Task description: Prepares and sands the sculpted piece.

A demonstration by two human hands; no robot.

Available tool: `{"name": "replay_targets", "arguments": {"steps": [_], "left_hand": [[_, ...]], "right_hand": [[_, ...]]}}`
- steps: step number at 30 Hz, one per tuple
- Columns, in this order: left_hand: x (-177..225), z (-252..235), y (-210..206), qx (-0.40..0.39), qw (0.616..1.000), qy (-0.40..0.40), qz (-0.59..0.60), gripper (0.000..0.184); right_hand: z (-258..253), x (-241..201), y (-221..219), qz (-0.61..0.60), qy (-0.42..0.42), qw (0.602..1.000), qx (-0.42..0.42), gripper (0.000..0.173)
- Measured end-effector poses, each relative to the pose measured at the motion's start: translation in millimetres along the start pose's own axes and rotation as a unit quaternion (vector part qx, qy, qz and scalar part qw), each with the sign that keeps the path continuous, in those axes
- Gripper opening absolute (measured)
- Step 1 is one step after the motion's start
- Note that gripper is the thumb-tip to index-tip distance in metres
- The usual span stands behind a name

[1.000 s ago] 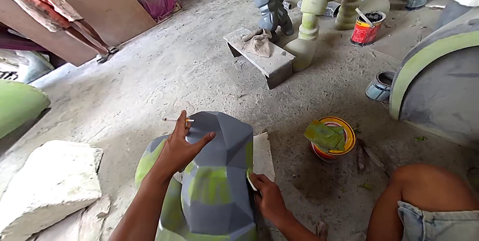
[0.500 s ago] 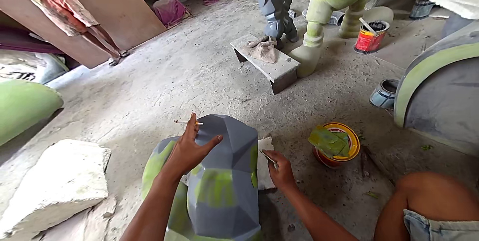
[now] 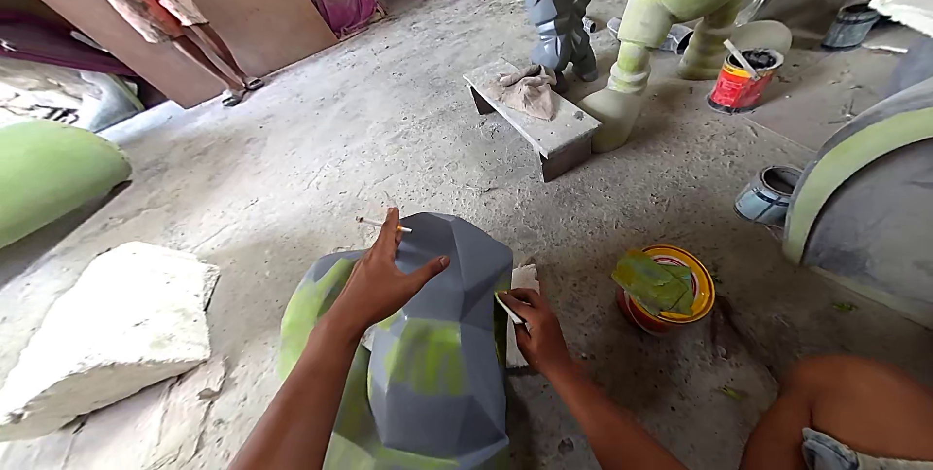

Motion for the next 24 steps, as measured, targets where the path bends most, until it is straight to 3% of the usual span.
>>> {"name": "replay_targets", "arguments": {"steps": [9,24], "left_hand": [[2,-3,1,-0.011,1.0,0.005,0.009,0.123],[9,-4,3,-0.03,1.0,0.006,-0.004,0.126]], "right_hand": [[44,-7,-29,-0.098,-0.014,0.995,-0.019,0.047],[88,-14,-34,-0.172,-0.045,0.978,-0.111,0.042]]}}
Point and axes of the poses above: each hand's wrist, its own z-axis away from the middle knuckle, its own y-axis out of the back of the hand, x = y × z, the point moved 4 cm from there along -z, towards the middle knuckle, and after that the axes turned 14 degrees about -x, right-handed, at the moved point
